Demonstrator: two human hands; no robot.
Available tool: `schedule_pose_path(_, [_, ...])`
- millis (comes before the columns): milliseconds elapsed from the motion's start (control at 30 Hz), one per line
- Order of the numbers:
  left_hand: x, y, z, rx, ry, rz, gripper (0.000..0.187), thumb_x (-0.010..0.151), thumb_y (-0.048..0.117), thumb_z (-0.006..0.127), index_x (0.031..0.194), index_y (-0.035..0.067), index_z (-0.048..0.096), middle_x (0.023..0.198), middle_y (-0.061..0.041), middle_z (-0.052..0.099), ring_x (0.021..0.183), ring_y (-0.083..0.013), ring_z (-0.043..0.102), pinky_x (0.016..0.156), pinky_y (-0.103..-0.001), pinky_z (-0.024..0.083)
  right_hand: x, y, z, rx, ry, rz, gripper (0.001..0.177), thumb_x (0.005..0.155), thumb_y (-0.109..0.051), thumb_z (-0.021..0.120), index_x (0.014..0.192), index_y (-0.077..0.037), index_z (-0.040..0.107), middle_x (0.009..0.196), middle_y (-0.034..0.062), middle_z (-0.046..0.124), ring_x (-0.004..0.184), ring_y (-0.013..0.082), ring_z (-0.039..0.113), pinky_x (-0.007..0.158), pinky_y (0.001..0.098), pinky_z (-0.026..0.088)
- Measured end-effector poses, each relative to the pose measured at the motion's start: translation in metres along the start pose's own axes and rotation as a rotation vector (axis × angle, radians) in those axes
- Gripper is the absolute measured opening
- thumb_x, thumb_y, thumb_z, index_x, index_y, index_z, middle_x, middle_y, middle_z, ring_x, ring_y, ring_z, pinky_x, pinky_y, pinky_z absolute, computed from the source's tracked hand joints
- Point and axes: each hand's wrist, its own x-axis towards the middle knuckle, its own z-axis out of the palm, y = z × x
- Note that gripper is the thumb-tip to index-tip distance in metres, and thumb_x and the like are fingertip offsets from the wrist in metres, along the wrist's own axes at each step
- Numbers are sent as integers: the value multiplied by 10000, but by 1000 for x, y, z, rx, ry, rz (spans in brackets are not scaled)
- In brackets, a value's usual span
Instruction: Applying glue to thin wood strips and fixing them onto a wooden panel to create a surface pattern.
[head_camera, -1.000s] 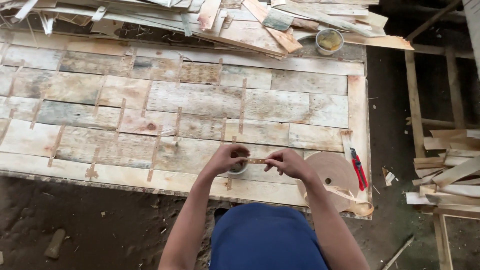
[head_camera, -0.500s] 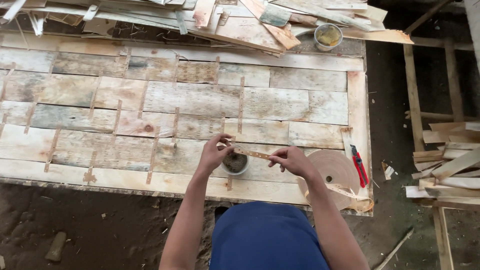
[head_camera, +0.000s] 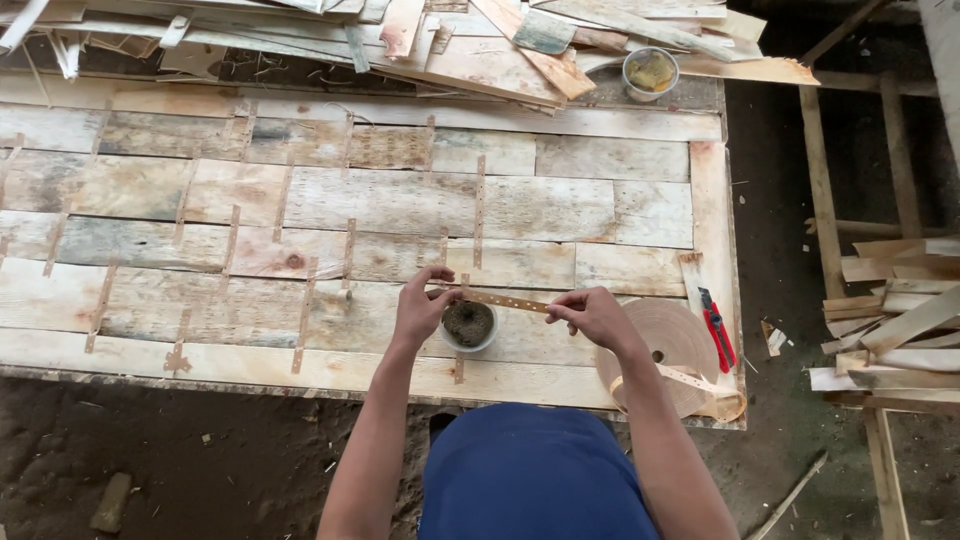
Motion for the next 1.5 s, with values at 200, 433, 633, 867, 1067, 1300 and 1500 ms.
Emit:
schedule_pose_path(200, [-6, 2, -2, 92, -5, 2, 393, 825, 57, 861, 1171, 78, 676, 1122, -119, 686, 984, -285, 757, 882, -387, 642, -1, 2, -1, -4, 16, -15, 150, 895, -142, 733, 1000, -77, 818, 842, 94, 813, 526, 137, 636, 590, 277, 507])
schedule_pose_path(433, [-5, 10, 25, 409, -27, 330, 566, 722, 196, 933, 1221, 92, 687, 1196, -147, 627, 1196, -385, 633, 1022, -454, 546, 1, -2, 7, -110, -22, -27, 136, 891, -179, 742, 975, -123, 832, 836, 60, 819, 570, 139, 676, 630, 270, 526])
schedule_pose_path(633, [-15, 34, 76, 425, -423, 398, 486, 776, 82, 855, 1218, 100, 655, 1134, -114, 662, 1085, -316, 715, 1000, -409, 566, 10, 3, 18, -250, -104, -8, 158, 906, -266, 734, 1007, -193, 831, 862, -3, 825, 702, 161, 725, 734, 289, 553])
schedule_pose_path(867, [-13, 41, 91, 436, -611, 229, 437, 887, -72, 718, 1286, 74, 617, 1153, -124, 586, 955, -314, 735, 891, -407, 617, 19, 22, 17, -307, -110, -45, 145, 897, -292, 749, 989, -217, 834, 866, 23, 819, 780, 196, 748, 783, 332, 578])
schedule_pose_path(1067, [-21, 60, 89, 478, -642, 177, 442, 920, -107, 664, 1314, 80, 596, 1209, -142, 531, 991, -318, 721, 875, -413, 618, 11, 16, 20, -337, -108, -88, 143, 886, -263, 751, 993, -211, 829, 880, 46, 820, 880, 253, 768, 844, 376, 586])
schedule_pose_path(1300, [-29, 73, 87, 517, -647, 149, 425, 927, -110, 651, 1298, 87, 586, 1281, -150, 476, 1007, -302, 717, 894, -431, 611, 13, 22, 21, -375, -71, -101, 158, 876, -262, 767, 1015, -212, 820, 884, 34, 815, 930, 247, 764, 855, 377, 584])
schedule_pose_path(1500, [-27, 56, 90, 451, -647, 144, 437, 919, -98, 675, 1305, 83, 575, 1279, -173, 476, 984, -349, 721, 882, -438, 613, 11, 23, 24, -370, -78, -153, 140, 875, -256, 772, 977, -165, 805, 868, 79, 806, 933, 297, 758, 841, 403, 581])
